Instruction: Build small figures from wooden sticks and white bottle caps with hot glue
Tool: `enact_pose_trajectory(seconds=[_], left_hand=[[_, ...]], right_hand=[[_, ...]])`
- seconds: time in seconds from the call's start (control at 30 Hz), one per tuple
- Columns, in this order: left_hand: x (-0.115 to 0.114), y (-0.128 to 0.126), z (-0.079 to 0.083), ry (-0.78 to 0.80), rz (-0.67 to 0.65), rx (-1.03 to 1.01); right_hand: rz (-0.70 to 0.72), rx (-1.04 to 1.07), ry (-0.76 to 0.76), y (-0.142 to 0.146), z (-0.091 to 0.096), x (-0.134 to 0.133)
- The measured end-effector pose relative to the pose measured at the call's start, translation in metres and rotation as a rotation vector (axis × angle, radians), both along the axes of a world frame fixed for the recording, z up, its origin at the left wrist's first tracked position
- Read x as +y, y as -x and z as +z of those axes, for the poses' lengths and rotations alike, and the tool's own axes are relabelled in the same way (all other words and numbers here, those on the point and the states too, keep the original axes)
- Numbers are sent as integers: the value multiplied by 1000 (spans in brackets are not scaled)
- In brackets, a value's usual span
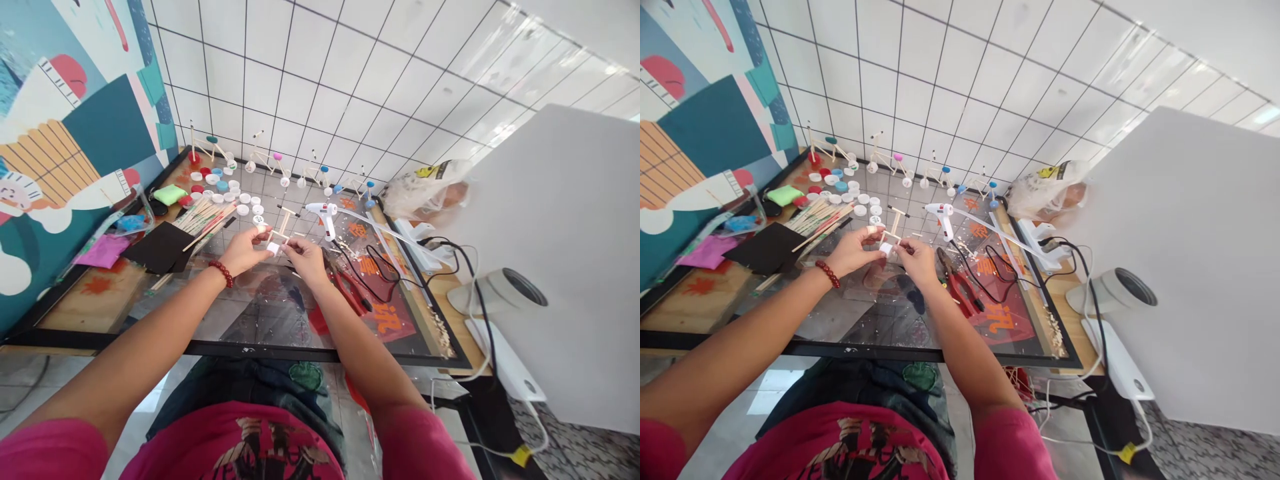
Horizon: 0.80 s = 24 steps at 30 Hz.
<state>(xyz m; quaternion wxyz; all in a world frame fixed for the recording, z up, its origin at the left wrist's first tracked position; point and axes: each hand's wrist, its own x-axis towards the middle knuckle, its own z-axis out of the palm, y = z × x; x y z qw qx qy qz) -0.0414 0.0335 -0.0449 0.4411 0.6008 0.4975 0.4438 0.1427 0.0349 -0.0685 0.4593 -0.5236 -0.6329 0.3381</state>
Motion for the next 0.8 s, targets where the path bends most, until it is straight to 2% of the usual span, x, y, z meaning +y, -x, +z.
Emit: enact_pose_trajectory(seconds=[0.33, 0.6, 0.8], left_hand=[[-1, -1, -2, -35, -42, 98], [-2, -1, 1, -49, -45, 98], [-4, -1, 4, -38, -26, 126]], right_hand=[[31, -4, -19, 0, 3, -3], [-16, 28, -26, -2, 7, -3], [-73, 40, -122, -7, 4, 0]])
